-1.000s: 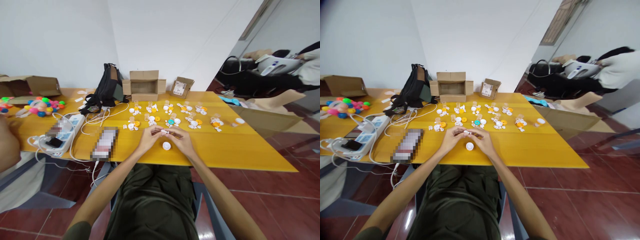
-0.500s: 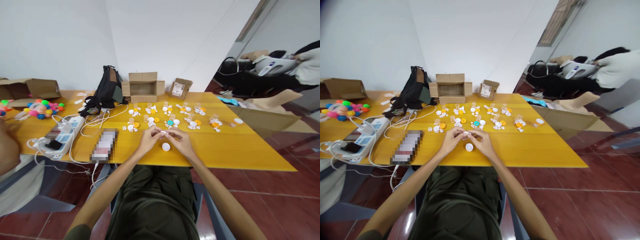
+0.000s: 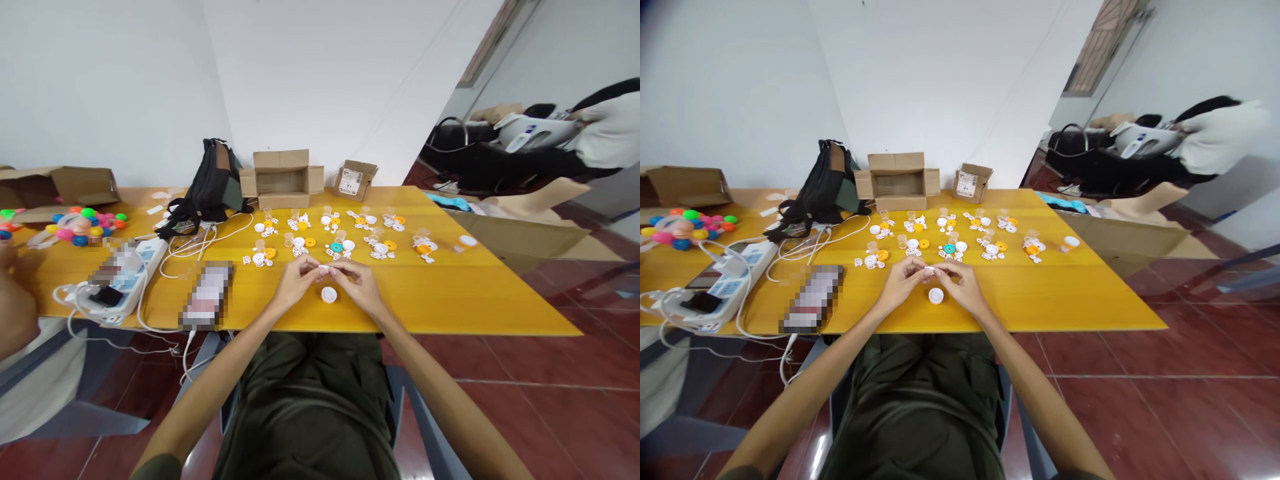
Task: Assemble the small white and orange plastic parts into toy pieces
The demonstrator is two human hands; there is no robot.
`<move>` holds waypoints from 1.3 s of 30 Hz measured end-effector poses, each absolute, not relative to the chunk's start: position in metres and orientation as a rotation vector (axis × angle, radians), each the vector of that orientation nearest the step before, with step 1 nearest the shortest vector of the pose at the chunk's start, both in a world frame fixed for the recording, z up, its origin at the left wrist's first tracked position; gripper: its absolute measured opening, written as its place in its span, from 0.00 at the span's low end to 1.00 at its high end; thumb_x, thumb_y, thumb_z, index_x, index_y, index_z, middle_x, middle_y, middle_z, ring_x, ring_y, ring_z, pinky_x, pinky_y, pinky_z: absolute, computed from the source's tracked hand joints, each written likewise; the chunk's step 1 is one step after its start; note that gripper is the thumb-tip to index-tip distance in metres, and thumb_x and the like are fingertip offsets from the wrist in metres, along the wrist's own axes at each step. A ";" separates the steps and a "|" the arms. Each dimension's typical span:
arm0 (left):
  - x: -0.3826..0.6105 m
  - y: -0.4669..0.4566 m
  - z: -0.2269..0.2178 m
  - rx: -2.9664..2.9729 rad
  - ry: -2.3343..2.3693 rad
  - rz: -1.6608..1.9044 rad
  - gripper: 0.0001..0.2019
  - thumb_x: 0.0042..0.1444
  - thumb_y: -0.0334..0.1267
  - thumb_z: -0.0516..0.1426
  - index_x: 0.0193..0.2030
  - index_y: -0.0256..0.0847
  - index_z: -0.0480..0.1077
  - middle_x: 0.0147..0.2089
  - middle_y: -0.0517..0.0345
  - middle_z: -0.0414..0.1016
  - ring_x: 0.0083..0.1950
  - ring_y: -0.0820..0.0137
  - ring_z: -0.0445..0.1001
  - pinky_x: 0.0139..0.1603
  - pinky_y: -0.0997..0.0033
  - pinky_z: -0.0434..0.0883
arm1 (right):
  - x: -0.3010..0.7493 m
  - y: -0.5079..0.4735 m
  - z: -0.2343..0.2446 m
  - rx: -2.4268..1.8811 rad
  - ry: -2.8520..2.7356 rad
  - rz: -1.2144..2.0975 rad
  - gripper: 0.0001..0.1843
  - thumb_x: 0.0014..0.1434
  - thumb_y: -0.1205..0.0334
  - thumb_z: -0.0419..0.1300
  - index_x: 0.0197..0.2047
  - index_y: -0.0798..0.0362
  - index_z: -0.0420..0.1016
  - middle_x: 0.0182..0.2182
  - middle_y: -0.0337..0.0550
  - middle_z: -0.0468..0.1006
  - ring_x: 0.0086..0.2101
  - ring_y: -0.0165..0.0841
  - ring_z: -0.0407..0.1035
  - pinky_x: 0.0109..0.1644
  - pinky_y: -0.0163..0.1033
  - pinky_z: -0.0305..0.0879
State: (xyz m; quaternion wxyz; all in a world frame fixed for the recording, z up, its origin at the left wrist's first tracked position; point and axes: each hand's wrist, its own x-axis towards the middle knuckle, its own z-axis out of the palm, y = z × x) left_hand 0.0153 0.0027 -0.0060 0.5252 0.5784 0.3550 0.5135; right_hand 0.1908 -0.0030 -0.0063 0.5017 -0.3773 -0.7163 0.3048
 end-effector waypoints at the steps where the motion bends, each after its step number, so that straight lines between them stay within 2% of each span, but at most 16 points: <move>1: 0.015 0.003 -0.007 1.395 0.853 1.227 0.20 0.48 0.54 0.69 0.30 0.40 0.71 0.28 0.61 0.78 0.29 0.72 0.76 0.35 0.70 0.75 | 0.191 -0.003 -0.006 -0.909 -1.730 0.737 0.15 0.64 0.48 0.62 0.35 0.47 0.85 0.31 0.42 0.86 0.32 0.39 0.79 0.38 0.42 0.74; 12: 0.014 0.000 -0.004 1.488 0.830 1.235 0.17 0.53 0.52 0.67 0.35 0.40 0.72 0.32 0.59 0.77 0.33 0.71 0.76 0.39 0.69 0.75 | 0.190 -0.004 -0.003 -0.912 -1.706 0.780 0.17 0.63 0.47 0.61 0.32 0.48 0.85 0.29 0.42 0.85 0.29 0.36 0.77 0.34 0.39 0.72; 17: 0.014 0.000 -0.003 1.502 0.815 1.239 0.17 0.54 0.52 0.67 0.34 0.40 0.72 0.31 0.59 0.76 0.33 0.70 0.76 0.40 0.69 0.74 | 0.190 -0.003 -0.004 -0.925 -1.709 0.793 0.17 0.62 0.47 0.62 0.31 0.48 0.84 0.28 0.42 0.85 0.29 0.36 0.76 0.32 0.39 0.71; 25: 0.014 0.000 -0.003 1.498 0.868 1.262 0.16 0.54 0.51 0.67 0.34 0.40 0.72 0.32 0.59 0.78 0.34 0.69 0.77 0.41 0.69 0.75 | 0.189 -0.001 -0.010 -0.891 -1.651 0.938 0.16 0.60 0.44 0.66 0.37 0.49 0.84 0.32 0.42 0.86 0.32 0.37 0.80 0.41 0.42 0.78; 31: 0.014 -0.002 -0.002 1.530 0.910 1.271 0.14 0.55 0.49 0.66 0.33 0.41 0.73 0.32 0.58 0.79 0.35 0.68 0.78 0.42 0.67 0.76 | 0.189 -0.001 -0.012 -0.886 -1.654 0.953 0.19 0.59 0.41 0.66 0.36 0.49 0.84 0.31 0.43 0.86 0.32 0.37 0.80 0.40 0.42 0.79; 39: 0.012 -0.003 -0.003 1.616 0.906 1.302 0.09 0.58 0.45 0.64 0.35 0.42 0.74 0.33 0.58 0.80 0.37 0.67 0.79 0.44 0.67 0.75 | 0.189 -0.001 -0.009 -0.905 -1.689 0.877 0.15 0.60 0.45 0.66 0.36 0.48 0.85 0.32 0.43 0.87 0.33 0.38 0.81 0.41 0.43 0.78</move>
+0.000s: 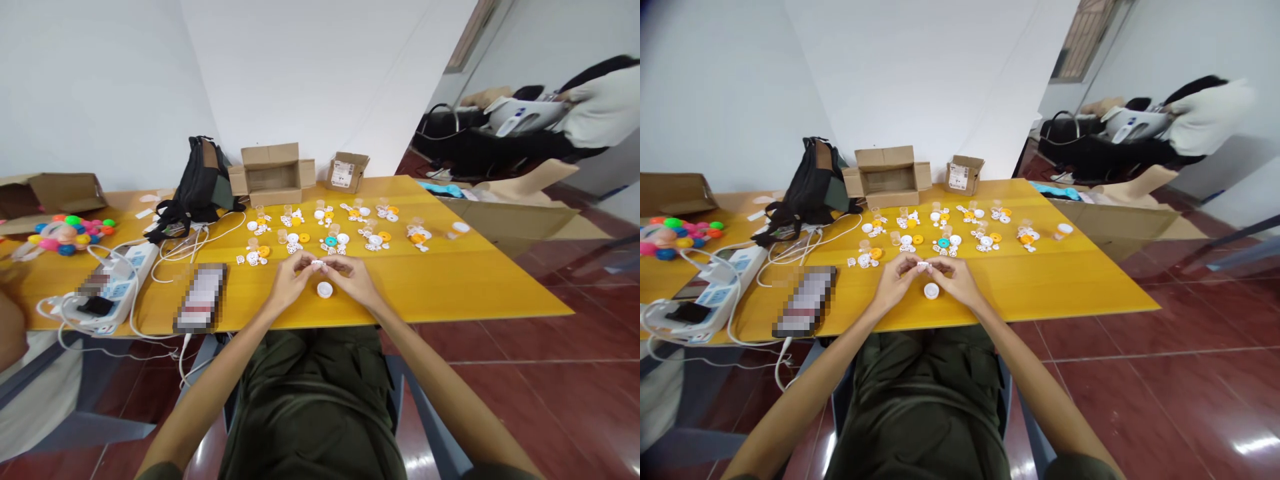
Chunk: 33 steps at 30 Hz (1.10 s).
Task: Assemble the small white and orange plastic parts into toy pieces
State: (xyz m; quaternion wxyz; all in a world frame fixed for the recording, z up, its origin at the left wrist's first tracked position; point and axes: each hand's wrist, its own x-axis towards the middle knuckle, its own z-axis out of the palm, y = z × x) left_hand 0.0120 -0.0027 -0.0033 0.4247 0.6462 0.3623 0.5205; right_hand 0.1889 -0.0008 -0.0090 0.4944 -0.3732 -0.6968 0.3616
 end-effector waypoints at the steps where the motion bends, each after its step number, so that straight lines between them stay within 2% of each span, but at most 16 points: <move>1: 0.011 -0.003 -0.003 1.630 0.909 1.303 0.09 0.58 0.44 0.63 0.35 0.42 0.74 0.34 0.58 0.80 0.38 0.67 0.79 0.45 0.67 0.75 | 0.189 -0.001 -0.008 -0.902 -1.690 0.862 0.15 0.60 0.46 0.66 0.37 0.48 0.85 0.33 0.43 0.87 0.34 0.38 0.81 0.41 0.43 0.78; 6: 0.009 -0.003 -0.002 1.672 0.929 1.327 0.08 0.58 0.44 0.63 0.36 0.42 0.75 0.37 0.56 0.80 0.41 0.66 0.79 0.47 0.66 0.75 | 0.188 -0.001 -0.007 -0.903 -1.691 0.763 0.12 0.61 0.49 0.65 0.38 0.46 0.86 0.36 0.43 0.88 0.35 0.39 0.81 0.41 0.43 0.78; 17: 0.010 -0.004 -0.002 1.706 0.924 1.351 0.08 0.58 0.44 0.63 0.35 0.43 0.76 0.37 0.56 0.80 0.41 0.66 0.78 0.47 0.65 0.76 | 0.187 -0.004 -0.006 -0.881 -1.755 0.568 0.10 0.64 0.55 0.62 0.39 0.44 0.87 0.33 0.41 0.87 0.31 0.38 0.79 0.40 0.45 0.79; 33: 0.011 -0.004 -0.004 1.742 0.933 1.339 0.07 0.60 0.43 0.62 0.35 0.43 0.76 0.36 0.56 0.80 0.40 0.66 0.78 0.47 0.65 0.76 | 0.188 -0.006 -0.010 -0.877 -1.753 0.522 0.10 0.63 0.54 0.63 0.39 0.42 0.88 0.37 0.40 0.89 0.36 0.41 0.83 0.44 0.48 0.82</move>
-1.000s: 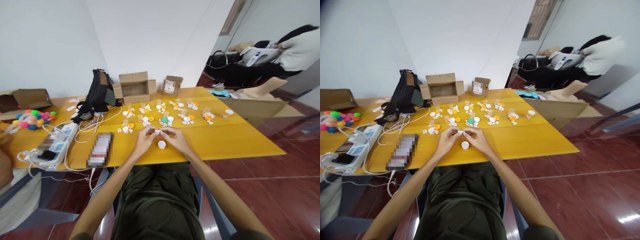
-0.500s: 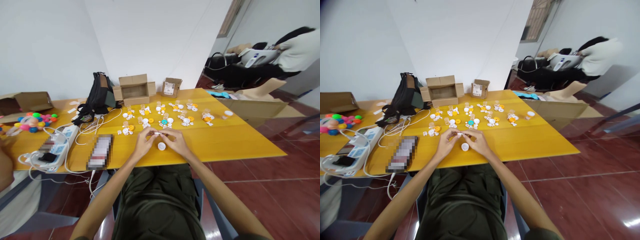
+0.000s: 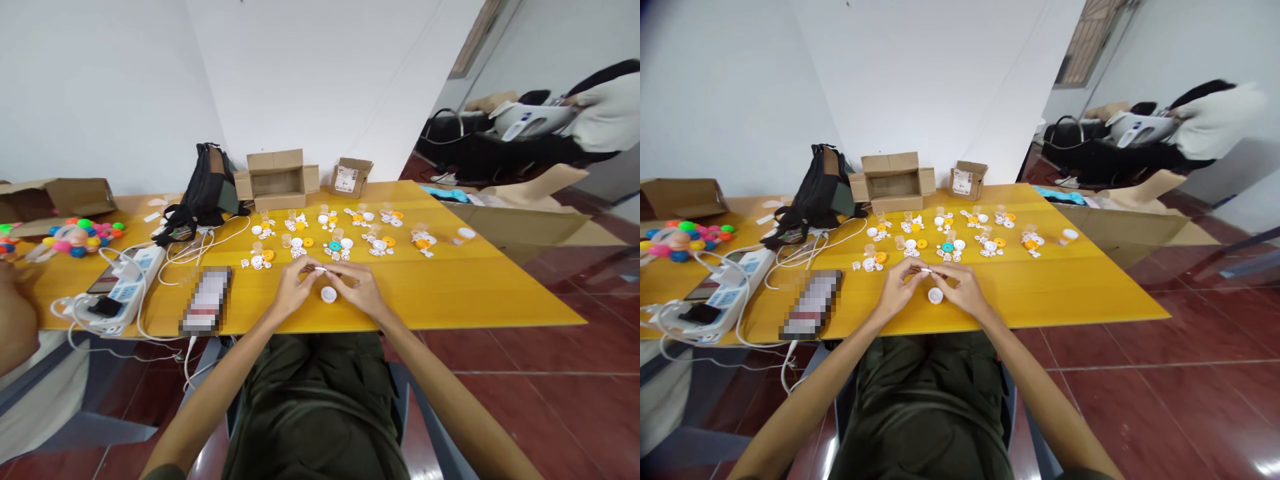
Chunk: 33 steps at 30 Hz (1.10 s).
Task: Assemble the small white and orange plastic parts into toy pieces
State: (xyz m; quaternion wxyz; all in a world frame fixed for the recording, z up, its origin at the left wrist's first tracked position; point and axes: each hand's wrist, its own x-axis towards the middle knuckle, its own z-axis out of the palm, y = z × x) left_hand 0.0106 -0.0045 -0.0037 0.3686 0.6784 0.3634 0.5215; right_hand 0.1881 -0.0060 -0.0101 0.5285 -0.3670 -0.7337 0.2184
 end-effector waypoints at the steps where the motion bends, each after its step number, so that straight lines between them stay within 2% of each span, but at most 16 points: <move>1: 0.011 -0.005 -0.004 1.746 0.932 1.338 0.07 0.60 0.43 0.61 0.35 0.43 0.76 0.36 0.56 0.80 0.40 0.66 0.78 0.47 0.65 0.76 | 0.188 -0.006 -0.010 -0.875 -1.755 0.522 0.09 0.63 0.54 0.64 0.39 0.41 0.88 0.37 0.40 0.89 0.36 0.41 0.83 0.44 0.48 0.82; 7: 0.010 -0.005 -0.004 1.769 0.913 1.326 0.07 0.60 0.42 0.61 0.35 0.43 0.76 0.37 0.55 0.81 0.40 0.65 0.78 0.47 0.65 0.76 | 0.188 -0.007 -0.012 -0.832 -1.740 0.507 0.09 0.63 0.55 0.63 0.38 0.42 0.87 0.35 0.40 0.88 0.34 0.40 0.83 0.41 0.46 0.82; 11: 0.010 -0.006 -0.004 1.761 0.914 1.334 0.06 0.60 0.41 0.61 0.35 0.43 0.76 0.37 0.56 0.80 0.40 0.65 0.78 0.47 0.65 0.76 | 0.188 -0.008 -0.011 -0.847 -1.754 0.545 0.09 0.63 0.53 0.64 0.38 0.41 0.87 0.37 0.41 0.88 0.36 0.40 0.83 0.43 0.47 0.82; 26: 0.009 -0.004 -0.007 1.825 0.880 1.338 0.04 0.63 0.37 0.59 0.37 0.42 0.75 0.38 0.57 0.80 0.42 0.67 0.80 0.48 0.67 0.77 | 0.190 -0.006 -0.015 -0.789 -1.790 0.458 0.09 0.65 0.59 0.62 0.42 0.44 0.87 0.37 0.42 0.88 0.35 0.38 0.83 0.42 0.43 0.82; 30: 0.008 -0.003 -0.009 1.781 0.861 1.357 0.03 0.63 0.37 0.59 0.39 0.42 0.74 0.40 0.56 0.80 0.43 0.67 0.81 0.49 0.66 0.78 | 0.190 -0.005 -0.014 -0.791 -1.777 0.494 0.09 0.64 0.60 0.64 0.46 0.44 0.85 0.35 0.40 0.88 0.31 0.36 0.81 0.39 0.42 0.81; 33: 0.008 -0.003 -0.011 1.771 0.860 1.368 0.02 0.63 0.36 0.59 0.40 0.42 0.74 0.40 0.56 0.81 0.43 0.67 0.81 0.49 0.67 0.78 | 0.190 -0.005 -0.013 -0.810 -1.760 0.514 0.08 0.64 0.60 0.65 0.45 0.45 0.85 0.33 0.40 0.87 0.30 0.35 0.80 0.39 0.42 0.80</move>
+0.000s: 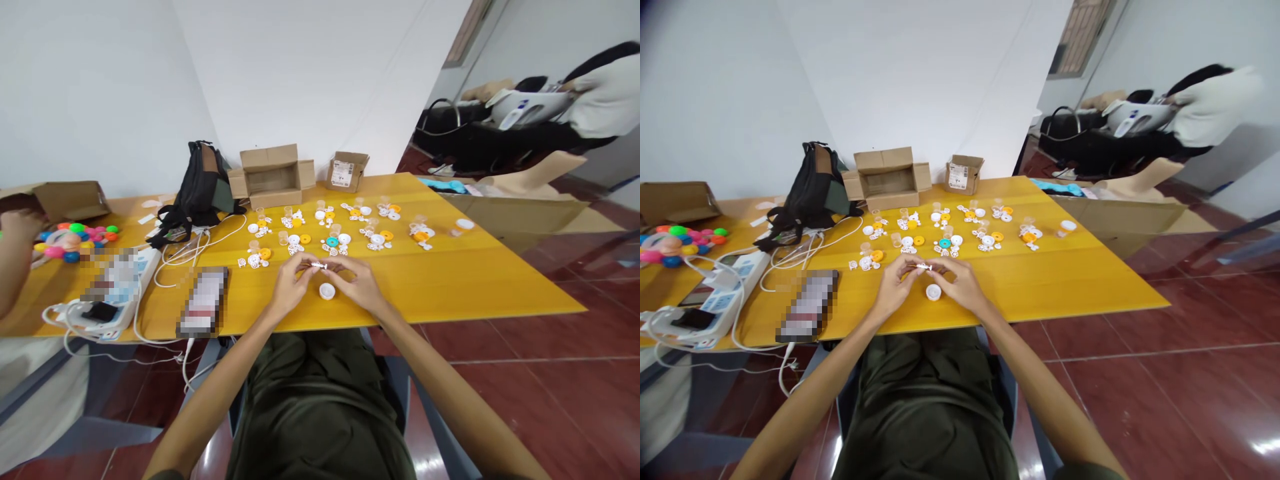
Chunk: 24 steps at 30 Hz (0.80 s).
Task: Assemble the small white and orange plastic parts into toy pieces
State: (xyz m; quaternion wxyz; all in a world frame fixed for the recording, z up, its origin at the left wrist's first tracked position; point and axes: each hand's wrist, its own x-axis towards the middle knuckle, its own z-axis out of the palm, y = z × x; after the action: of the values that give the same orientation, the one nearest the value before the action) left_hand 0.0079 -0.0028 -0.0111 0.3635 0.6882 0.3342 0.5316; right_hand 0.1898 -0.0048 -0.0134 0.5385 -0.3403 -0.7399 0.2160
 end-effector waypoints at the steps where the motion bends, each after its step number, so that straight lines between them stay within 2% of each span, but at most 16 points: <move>1: 0.008 -0.003 -0.011 1.784 0.864 1.370 0.02 0.63 0.36 0.59 0.40 0.42 0.74 0.40 0.56 0.81 0.43 0.67 0.81 0.49 0.67 0.79 | 0.190 -0.005 -0.013 -0.814 -1.755 0.514 0.07 0.64 0.60 0.65 0.44 0.45 0.85 0.33 0.40 0.86 0.30 0.35 0.79 0.39 0.42 0.80; 8: 0.008 -0.004 -0.009 1.926 0.868 1.365 0.06 0.66 0.37 0.57 0.41 0.42 0.76 0.39 0.55 0.83 0.42 0.67 0.82 0.48 0.67 0.79 | 0.189 -0.003 -0.012 -0.782 -1.737 0.513 0.06 0.65 0.58 0.64 0.39 0.46 0.83 0.32 0.40 0.85 0.30 0.35 0.78 0.37 0.41 0.78; 15: 0.008 -0.006 -0.009 1.915 0.878 1.319 0.07 0.66 0.39 0.58 0.40 0.42 0.76 0.38 0.56 0.82 0.42 0.67 0.82 0.48 0.67 0.79 | 0.189 -0.003 -0.010 -0.795 -1.770 0.487 0.09 0.66 0.58 0.62 0.33 0.47 0.80 0.28 0.39 0.82 0.28 0.34 0.76 0.35 0.40 0.75; 24: 0.009 -0.006 -0.005 1.770 0.858 1.266 0.05 0.63 0.39 0.59 0.38 0.42 0.73 0.37 0.57 0.80 0.42 0.66 0.81 0.49 0.67 0.77 | 0.189 -0.004 -0.010 -0.770 -1.786 0.461 0.09 0.67 0.60 0.61 0.34 0.47 0.78 0.28 0.38 0.81 0.28 0.33 0.74 0.35 0.39 0.73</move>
State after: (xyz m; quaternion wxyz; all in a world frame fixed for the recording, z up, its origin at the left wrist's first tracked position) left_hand 0.0086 -0.0062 -0.0050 0.3906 0.6965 0.3376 0.4984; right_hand 0.1893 -0.0043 -0.0102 0.5411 -0.3239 -0.7515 0.1939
